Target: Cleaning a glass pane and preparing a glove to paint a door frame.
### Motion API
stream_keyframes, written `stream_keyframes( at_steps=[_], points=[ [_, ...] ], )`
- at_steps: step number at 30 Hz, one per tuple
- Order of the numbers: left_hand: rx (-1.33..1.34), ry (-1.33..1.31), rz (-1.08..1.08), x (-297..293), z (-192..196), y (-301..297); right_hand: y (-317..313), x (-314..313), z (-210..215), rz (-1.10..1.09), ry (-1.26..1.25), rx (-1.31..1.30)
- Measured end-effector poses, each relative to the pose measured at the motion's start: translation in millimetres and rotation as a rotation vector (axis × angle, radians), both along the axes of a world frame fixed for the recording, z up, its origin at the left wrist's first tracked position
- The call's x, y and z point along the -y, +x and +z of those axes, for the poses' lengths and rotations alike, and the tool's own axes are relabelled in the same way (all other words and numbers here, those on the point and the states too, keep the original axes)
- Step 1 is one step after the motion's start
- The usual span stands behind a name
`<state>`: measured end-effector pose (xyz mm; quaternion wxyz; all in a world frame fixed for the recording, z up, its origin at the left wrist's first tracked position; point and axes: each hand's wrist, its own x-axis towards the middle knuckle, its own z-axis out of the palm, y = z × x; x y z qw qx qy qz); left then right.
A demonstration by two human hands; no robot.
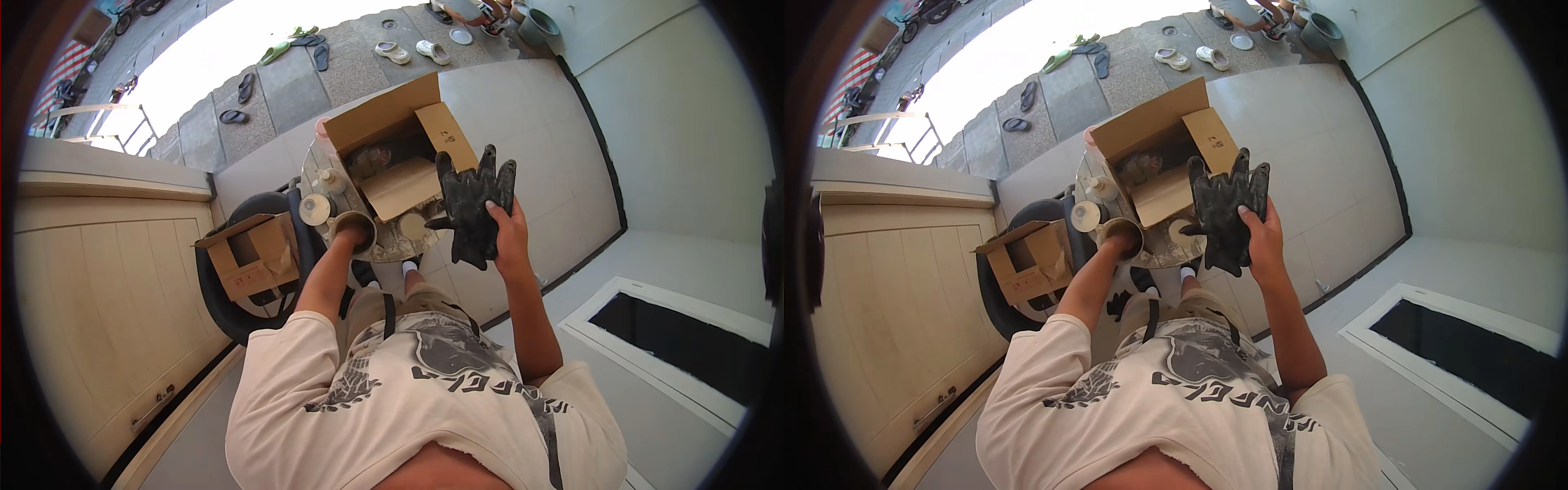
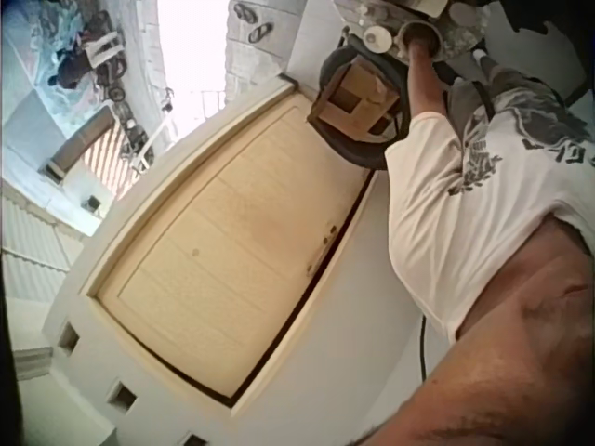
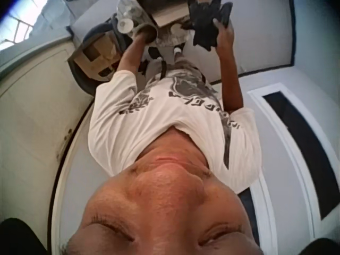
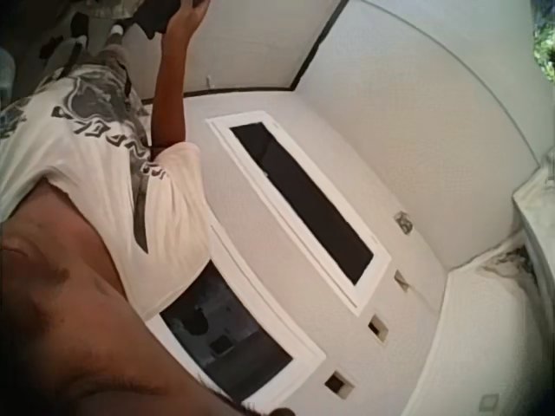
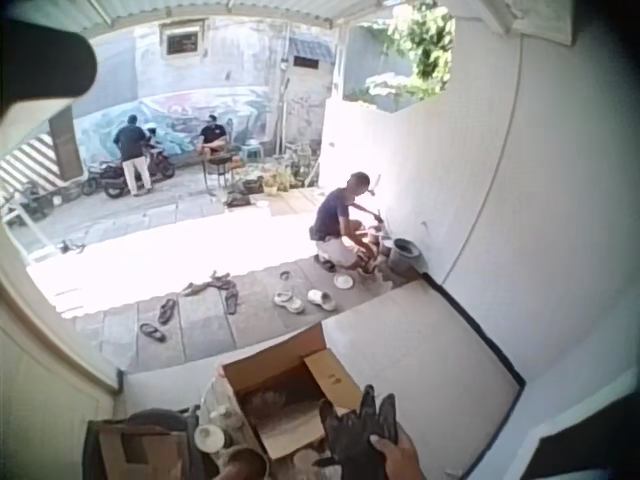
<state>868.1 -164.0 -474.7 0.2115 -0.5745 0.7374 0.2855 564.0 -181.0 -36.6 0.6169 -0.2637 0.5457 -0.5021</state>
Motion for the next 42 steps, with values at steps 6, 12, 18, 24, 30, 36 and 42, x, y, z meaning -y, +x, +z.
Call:
stream_keyframes(
  at_steps=[6, 12, 18, 24, 30, 36, 42],
  points=[
    [-0.021, 0.000, -0.019, 6, -13, -1, -14, -8, -11, 0.000, 0.090, -0.065],
    [0.029, -0.011, 0.032, 4, -5, 7, -16, 2, -18, 0.091, 0.085, -0.006],
    [-0.060, 0.169, 0.095, 22, 156, -11, -5, 10, -16, 0.077, 0.077, 0.056],
    [-0.285, -0.168, 0.427, -7, 163, 7, 0, 16, -24, 0.159, 0.047, 0.101],
    [-0.202, -0.059, 0.347, -3, 90, 2, 2, 13, -17, 0.154, 0.080, 0.065],
    [-0.116, -0.146, 0.036, -14, -17, 3, -9, 8, -15, 0.126, 0.069, 0.034],
    [0.021, -0.265, -0.239, -17, -81, 43, -22, 9, -11, 0.056, 0.050, 0.069]
  ],
)
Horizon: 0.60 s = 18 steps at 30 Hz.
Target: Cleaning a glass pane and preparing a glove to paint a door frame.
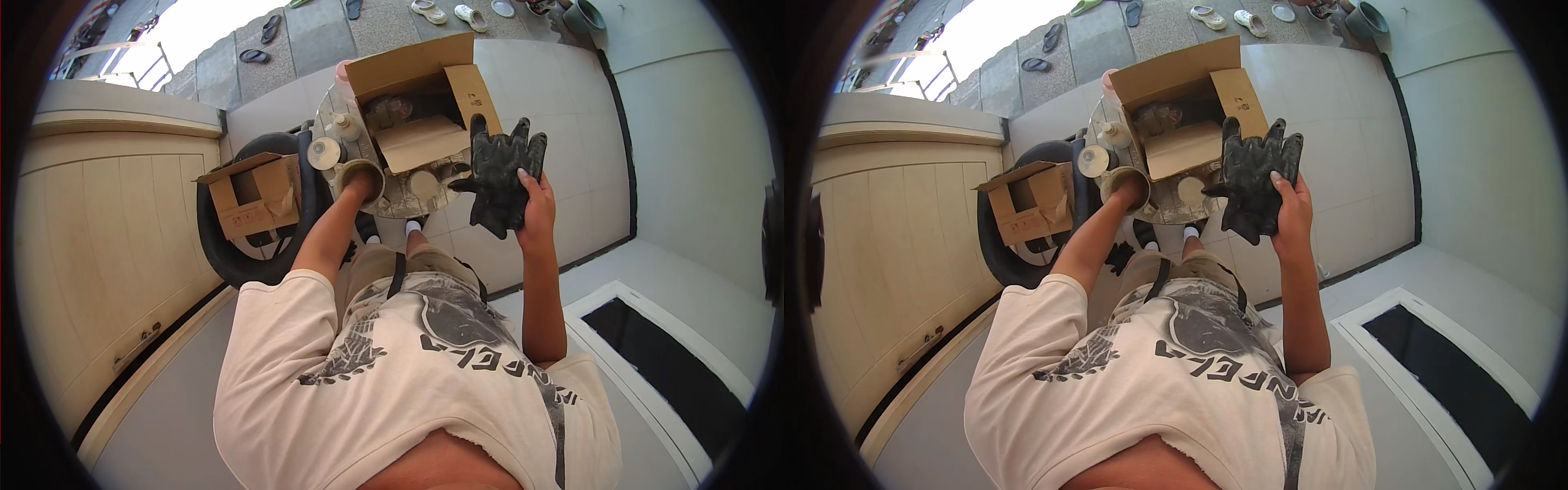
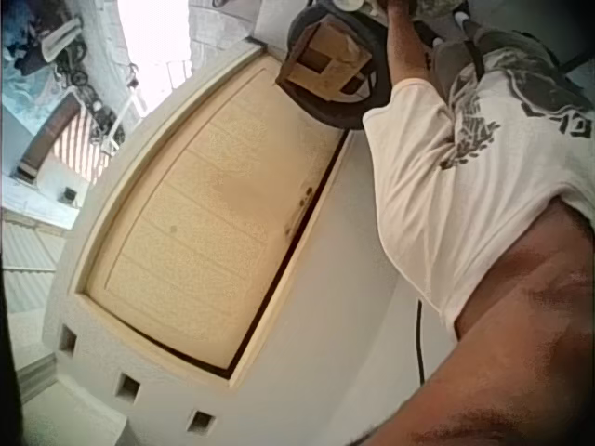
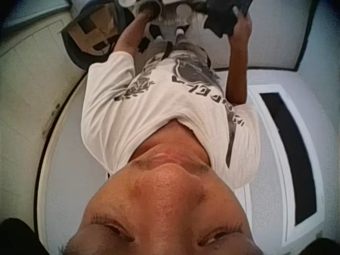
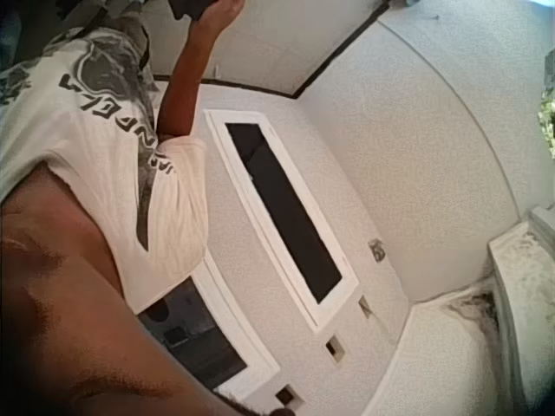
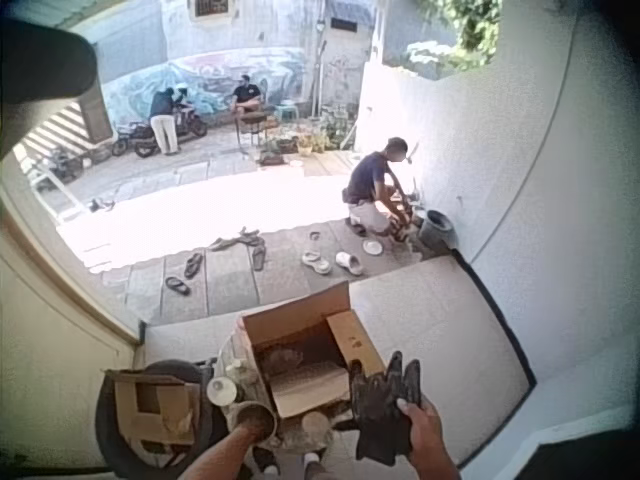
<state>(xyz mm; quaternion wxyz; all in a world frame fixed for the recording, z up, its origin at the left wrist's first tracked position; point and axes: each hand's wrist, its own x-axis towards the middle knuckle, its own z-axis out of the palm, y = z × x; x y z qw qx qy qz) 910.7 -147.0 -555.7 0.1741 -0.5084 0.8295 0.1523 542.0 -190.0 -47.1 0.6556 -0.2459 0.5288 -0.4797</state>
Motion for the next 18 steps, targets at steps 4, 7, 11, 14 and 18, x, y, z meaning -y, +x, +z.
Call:
stream_keyframes(
  at_steps=[4, 7, 11, 14, 18],
  points=[
    [-0.034, 0.039, 0.111, 11, 29, -19, -6, 7, 4, -0.064, -0.020, 0.017],
    [-0.097, 0.138, 0.364, 10, 93, -29, -8, 26, -6, -0.057, -0.051, 0.015],
    [-0.188, 0.317, 0.519, 25, 197, -55, -10, 61, -47, -0.038, -0.149, -0.181],
    [-0.156, 0.291, 0.586, 13, 195, -43, 19, 80, -58, 0.003, -0.230, -0.255],
    [-0.101, 0.230, 0.506, 1, 151, -23, 63, 100, -63, 0.178, -0.273, -0.255]
  ],
)
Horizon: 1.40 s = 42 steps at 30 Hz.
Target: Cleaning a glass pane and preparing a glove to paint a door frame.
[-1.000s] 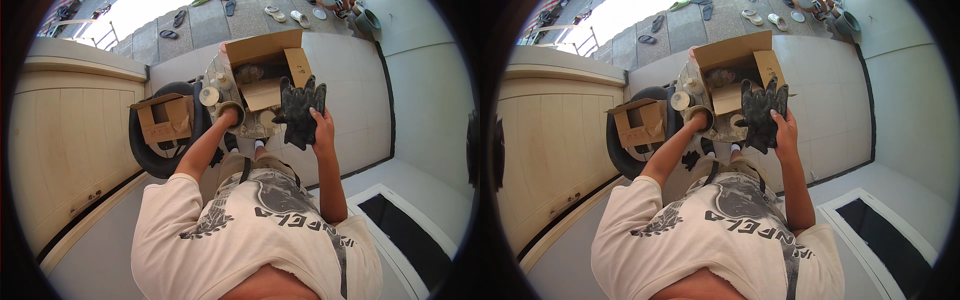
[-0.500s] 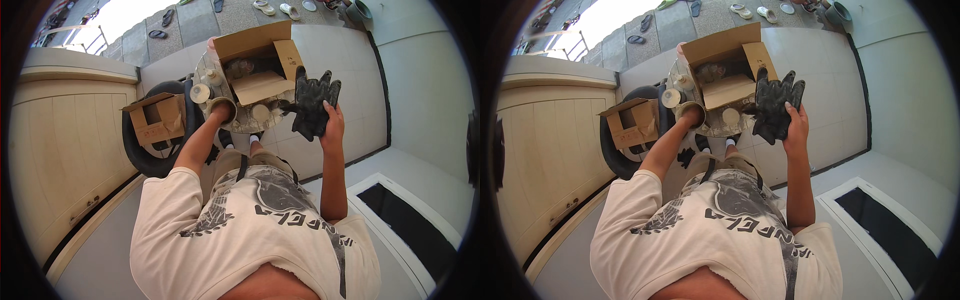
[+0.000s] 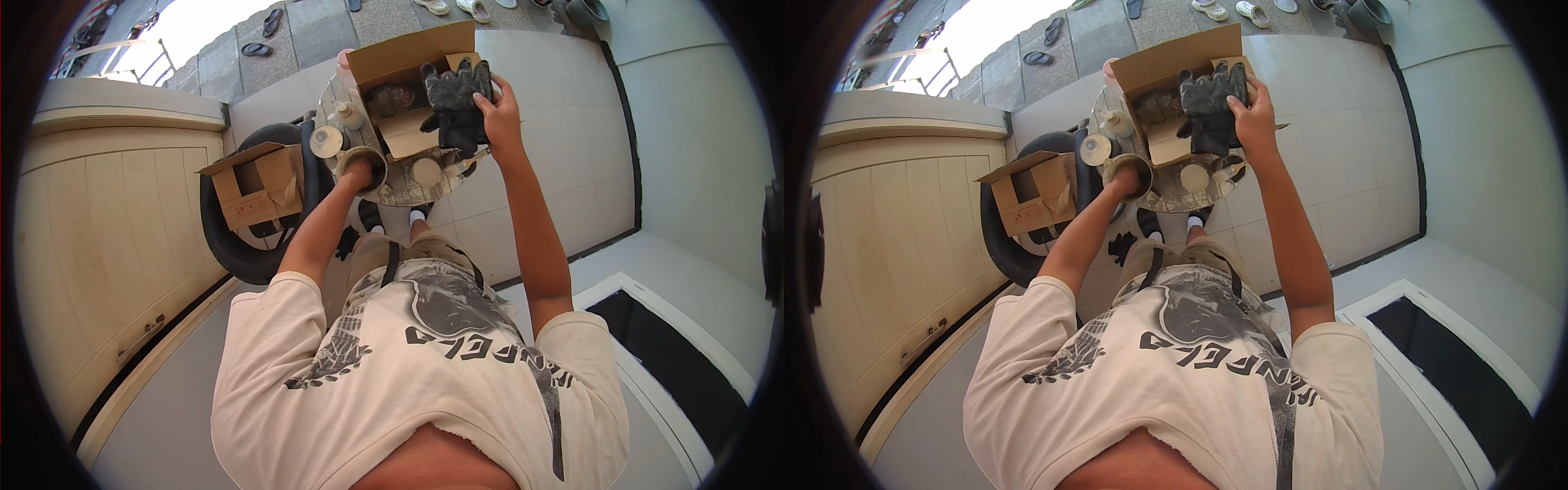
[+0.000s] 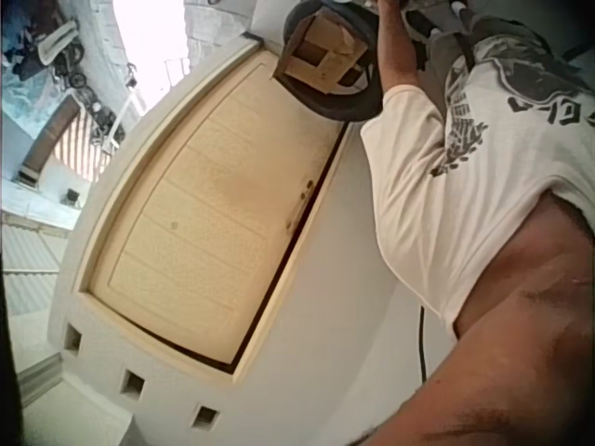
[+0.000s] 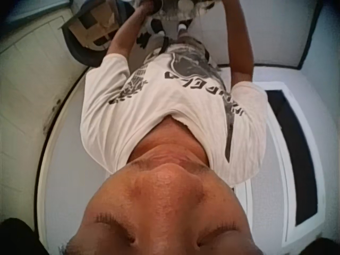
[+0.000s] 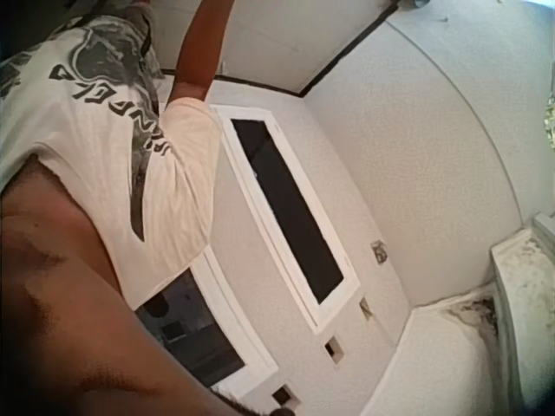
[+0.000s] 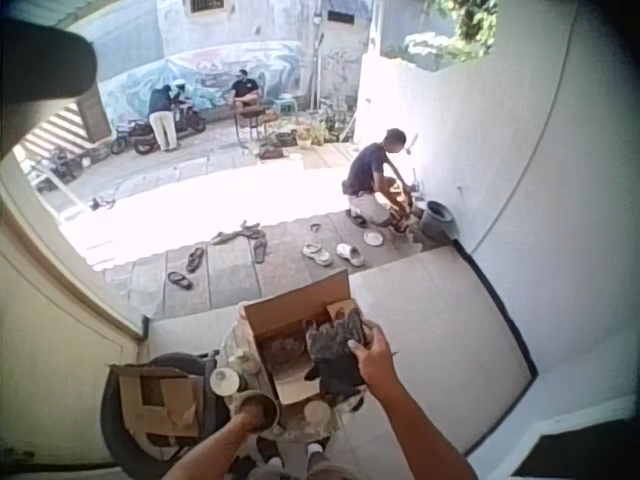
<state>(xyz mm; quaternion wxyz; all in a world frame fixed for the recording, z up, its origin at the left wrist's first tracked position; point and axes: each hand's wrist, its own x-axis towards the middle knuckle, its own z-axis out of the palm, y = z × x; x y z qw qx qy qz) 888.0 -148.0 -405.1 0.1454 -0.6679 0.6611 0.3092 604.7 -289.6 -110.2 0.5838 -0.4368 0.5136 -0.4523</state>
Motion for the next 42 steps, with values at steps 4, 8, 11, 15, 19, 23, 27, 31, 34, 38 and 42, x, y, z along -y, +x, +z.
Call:
stream_keyframes(
  at_steps=[4, 8, 11, 15, 19, 23, 27, 31, 34, 38, 42],
  points=[
    [-0.105, -0.052, -0.060, 5, 11, -19, 21, 9, -32, -0.003, 0.015, -0.083],
    [-0.029, -0.044, -0.088, 6, 29, -23, 25, 0, -47, -0.040, -0.005, 0.012],
    [-0.101, -0.027, 0.072, 0, 26, -15, 20, -9, -46, 0.001, 0.004, 0.025],
    [-0.144, -0.054, 0.059, 9, 2, -31, 3, -15, -50, -0.053, 0.068, 0.030],
    [-0.105, 0.221, -0.094, 10, -93, -28, 18, -28, -31, 0.007, 0.031, -0.044],
    [-0.109, -0.019, -0.002, -15, -166, -13, 15, -44, -22, 0.000, 0.064, 0.053],
    [-0.063, -0.061, -0.026, -9, -162, -7, 20, -57, -1, 0.034, 0.134, 0.132],
    [-0.156, 0.030, 0.088, 29, -23, -49, -17, -60, -14, -0.077, 0.132, 0.093],
    [-0.135, 0.060, 0.310, 14, 37, -27, -7, -61, -14, -0.013, 0.128, 0.111],
    [-0.290, -0.176, 0.462, -3, 67, -20, 2, -63, -4, 0.002, 0.154, 0.187],
    [-0.337, -0.184, 0.416, -11, 91, -22, 3, -63, 0, -0.006, 0.151, 0.212]
  ],
)
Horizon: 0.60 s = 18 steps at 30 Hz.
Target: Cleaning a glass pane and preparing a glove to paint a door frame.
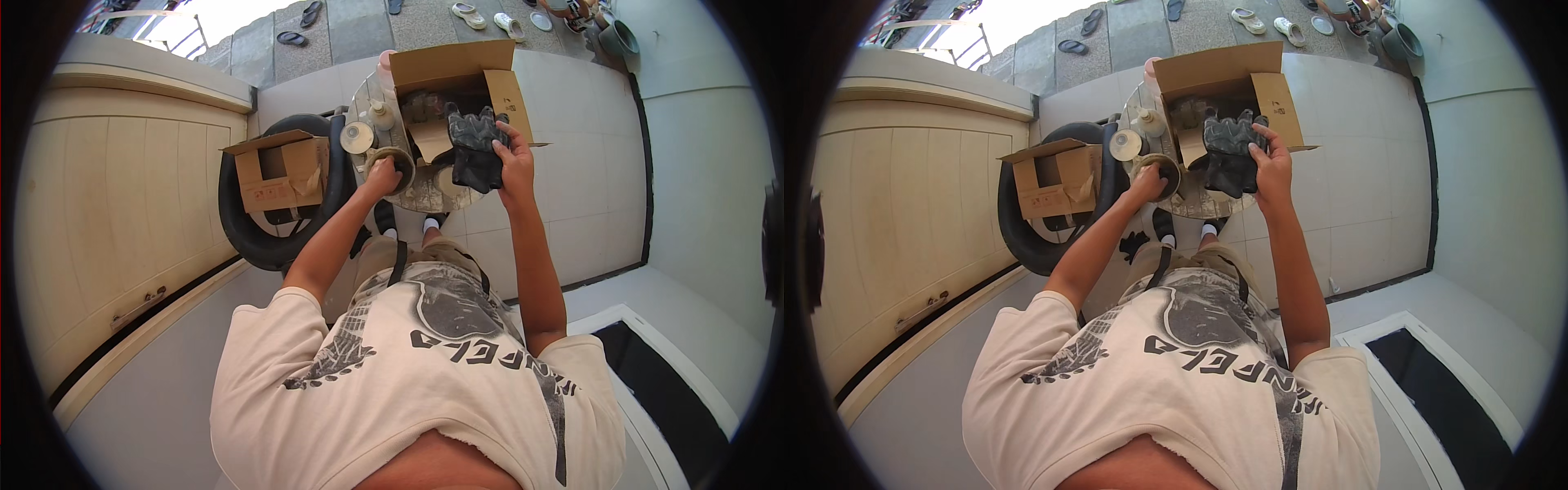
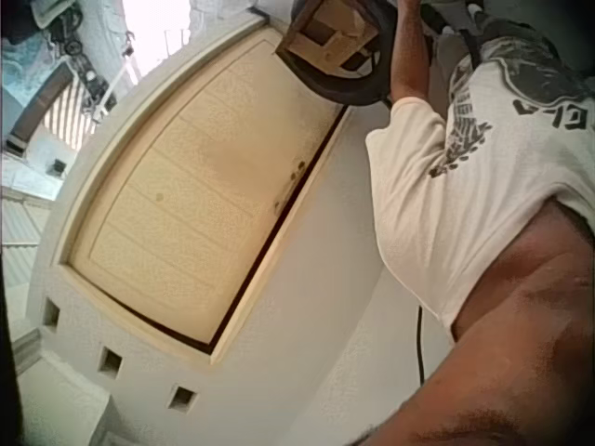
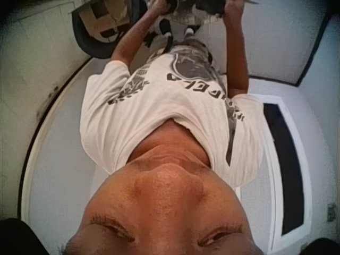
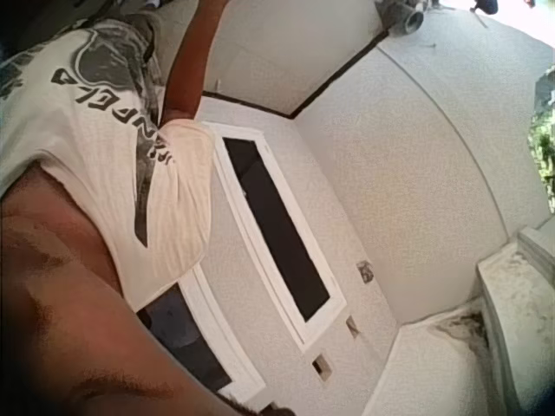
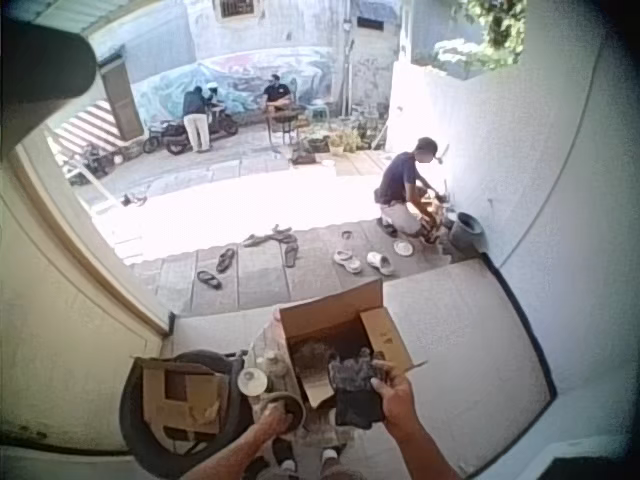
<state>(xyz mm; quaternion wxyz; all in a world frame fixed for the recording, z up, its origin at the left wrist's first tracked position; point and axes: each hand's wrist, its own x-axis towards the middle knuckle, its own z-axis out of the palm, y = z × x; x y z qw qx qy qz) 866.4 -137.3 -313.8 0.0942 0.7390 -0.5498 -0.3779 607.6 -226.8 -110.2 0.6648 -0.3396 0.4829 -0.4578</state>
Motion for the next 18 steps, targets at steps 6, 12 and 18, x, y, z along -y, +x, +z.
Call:
stream_keyframes(
  at_steps=[6, 12, 18],
  points=[
    [-0.058, -0.100, 0.143, -9, 3, 1, -1, -3, 7, 0.003, 0.014, 0.020],
    [-0.150, -0.029, 0.387, -4, 8, 1, -5, -9, 5, 0.006, 0.003, 0.006],
    [-0.079, -0.082, 0.354, -7, 29, -6, -10, -15, 1, -0.015, -0.006, -0.008]
  ],
)
